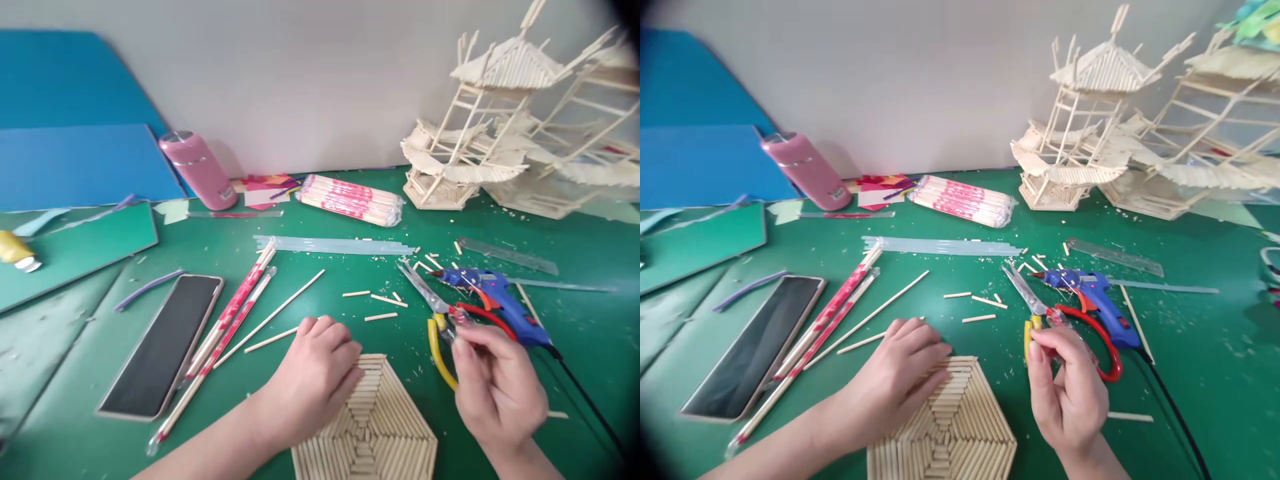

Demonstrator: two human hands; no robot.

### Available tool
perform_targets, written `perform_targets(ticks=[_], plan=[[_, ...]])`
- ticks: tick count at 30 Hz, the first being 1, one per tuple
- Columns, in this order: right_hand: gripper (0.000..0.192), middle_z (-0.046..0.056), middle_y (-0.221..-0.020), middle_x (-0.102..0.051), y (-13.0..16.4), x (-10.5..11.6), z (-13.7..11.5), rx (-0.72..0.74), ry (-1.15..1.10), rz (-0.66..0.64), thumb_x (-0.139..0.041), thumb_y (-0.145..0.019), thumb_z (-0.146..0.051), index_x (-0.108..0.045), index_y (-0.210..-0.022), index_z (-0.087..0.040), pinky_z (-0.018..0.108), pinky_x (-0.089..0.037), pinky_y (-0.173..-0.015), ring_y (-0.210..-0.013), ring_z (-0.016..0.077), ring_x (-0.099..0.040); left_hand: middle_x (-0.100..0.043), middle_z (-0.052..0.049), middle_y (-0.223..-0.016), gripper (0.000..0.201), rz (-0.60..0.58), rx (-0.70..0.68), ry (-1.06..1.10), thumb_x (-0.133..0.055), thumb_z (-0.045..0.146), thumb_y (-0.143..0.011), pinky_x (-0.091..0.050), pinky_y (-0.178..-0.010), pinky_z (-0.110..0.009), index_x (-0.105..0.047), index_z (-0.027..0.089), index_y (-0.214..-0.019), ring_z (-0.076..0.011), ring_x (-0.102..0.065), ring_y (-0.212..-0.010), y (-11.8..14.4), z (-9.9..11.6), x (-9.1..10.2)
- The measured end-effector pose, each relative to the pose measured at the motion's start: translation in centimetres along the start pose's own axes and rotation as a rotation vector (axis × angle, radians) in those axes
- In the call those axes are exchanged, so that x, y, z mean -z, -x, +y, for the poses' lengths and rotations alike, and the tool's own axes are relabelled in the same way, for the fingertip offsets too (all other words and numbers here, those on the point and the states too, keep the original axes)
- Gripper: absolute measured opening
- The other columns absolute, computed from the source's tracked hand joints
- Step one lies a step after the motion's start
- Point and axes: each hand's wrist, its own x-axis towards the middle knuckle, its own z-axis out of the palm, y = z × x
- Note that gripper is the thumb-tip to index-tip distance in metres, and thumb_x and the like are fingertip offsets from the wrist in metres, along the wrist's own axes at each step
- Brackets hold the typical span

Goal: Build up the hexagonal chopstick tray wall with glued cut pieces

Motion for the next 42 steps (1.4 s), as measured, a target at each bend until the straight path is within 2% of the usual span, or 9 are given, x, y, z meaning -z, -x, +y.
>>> perform_targets(ticks=[6, 12, 17, 21, 25, 33, 36, 39, 42], plan=[[0.024, 0.003, -0.079, -0.058, -0.3, 0.0, 0.1, 0.038, 0.025, -0.073, -0.055, -0.075, -0.006, -0.057, -0.096, -0.018, 0.028, -0.045, -0.056, -0.068, 0.0148, -0.056, -0.053, -0.004, -0.079, 0.022, -0.155, -0.016, 0.009, -0.038, 0.022, -0.089, -0.034, -0.069, -0.034, -0.059, 0.018, -0.085, -0.0189, -0.046, -0.077, -1.3, -0.5, -0.3], [0.019, 0.001, -0.074, -0.054, -1.2, 0.0, -0.4, 0.055, -0.003, -0.197, -0.051, -0.079, -0.010, -0.053, -0.097, -0.017, 0.025, -0.044, -0.054, -0.060, 0.0110, -0.051, -0.054, -0.004, -0.080, 0.020, -0.088, -0.003, -0.010, -0.039, 0.020, -0.089, -0.036, -0.073, -0.032, -0.059, 0.016, -0.084, -0.0171, -0.048, -0.076, -1.3, 0.1, -0.9], [0.017, 0.003, -0.076, -0.054, -1.4, 0.7, 0.0, 0.074, -0.014, -0.292, -0.052, -0.081, -0.015, -0.053, -0.097, -0.017, 0.028, -0.046, -0.063, -0.067, 0.0137, -0.053, -0.056, -0.004, -0.080, 0.020, -0.022, 0.068, -0.038, -0.042, 0.018, -0.087, -0.037, -0.072, -0.031, -0.060, 0.016, -0.082, -0.0166, -0.050, -0.076, -0.9, 1.3, -1.2], [0.021, 0.007, -0.091, -0.056, -1.1, 1.5, 1.4, 0.046, 0.087, -0.418, -0.052, -0.082, -0.025, -0.052, -0.101, -0.018, 0.036, -0.046, -0.072, -0.081, 0.0201, -0.055, -0.057, -0.003, -0.080, 0.018, -0.007, 0.119, -0.055, -0.043, 0.018, -0.086, -0.039, -0.071, -0.027, -0.061, 0.017, -0.082, -0.0154, -0.052, -0.076, -0.6, 1.7, -1.3], [0.023, 0.009, -0.099, -0.056, -0.7, 2.2, 2.5, 0.173, 0.207, -0.489, -0.050, -0.081, -0.028, -0.052, -0.102, -0.019, 0.043, -0.044, -0.078, -0.096, 0.0263, -0.052, -0.056, -0.004, -0.078, 0.018, 0.008, 0.157, -0.060, -0.044, 0.017, -0.085, -0.041, -0.070, -0.025, -0.061, 0.016, -0.079, -0.0149, -0.052, -0.074, -0.3, 1.8, -1.4], [0.026, 0.005, -0.100, -0.056, -0.6, 4.4, 4.0, 0.297, 0.332, -0.706, -0.051, -0.076, -0.016, -0.053, -0.100, -0.023, 0.040, -0.043, -0.082, -0.099, 0.0227, -0.053, -0.057, -0.004, -0.074, 0.019, 0.052, 0.257, -0.047, -0.044, 0.016, -0.084, -0.042, -0.061, -0.022, -0.061, 0.016, -0.075, -0.0148, -0.054, -0.071, 0.5, 1.8, -1.1], [0.025, 0.005, -0.101, -0.055, -0.7, 5.0, 4.6, 0.300, 0.372, -0.699, -0.053, -0.074, -0.019, -0.054, -0.099, -0.024, 0.040, -0.043, -0.081, -0.099, 0.0234, -0.053, -0.057, -0.004, -0.071, 0.021, 0.074, 0.318, -0.071, -0.044, 0.015, -0.083, -0.042, -0.058, -0.023, -0.060, 0.016, -0.071, -0.0151, -0.055, -0.066, 1.2, 1.8, -1.4], [0.024, 0.006, -0.103, -0.055, -0.6, 5.0, 4.6, 0.294, 0.386, -0.605, -0.053, -0.077, -0.024, -0.054, -0.101, -0.024, 0.041, -0.044, -0.081, -0.098, 0.0240, -0.053, -0.057, -0.004, -0.068, 0.025, 0.094, 0.377, -0.098, -0.042, 0.017, -0.084, -0.042, -0.057, -0.026, -0.060, 0.016, -0.067, -0.0162, -0.054, -0.063, 2.1, 1.8, -1.8], [0.024, 0.007, -0.105, -0.055, -0.3, 4.7, 3.4, 0.232, 0.327, -0.478, -0.049, -0.081, -0.027, -0.051, -0.105, -0.022, 0.039, -0.044, -0.083, -0.099, 0.0228, -0.053, -0.058, -0.005, -0.073, 0.020, 0.162, 0.387, -0.115, -0.043, 0.024, -0.086, -0.044, -0.062, -0.030, -0.061, 0.016, -0.084, -0.0184, -0.056, -0.068, 2.9, 1.2, -1.8]])
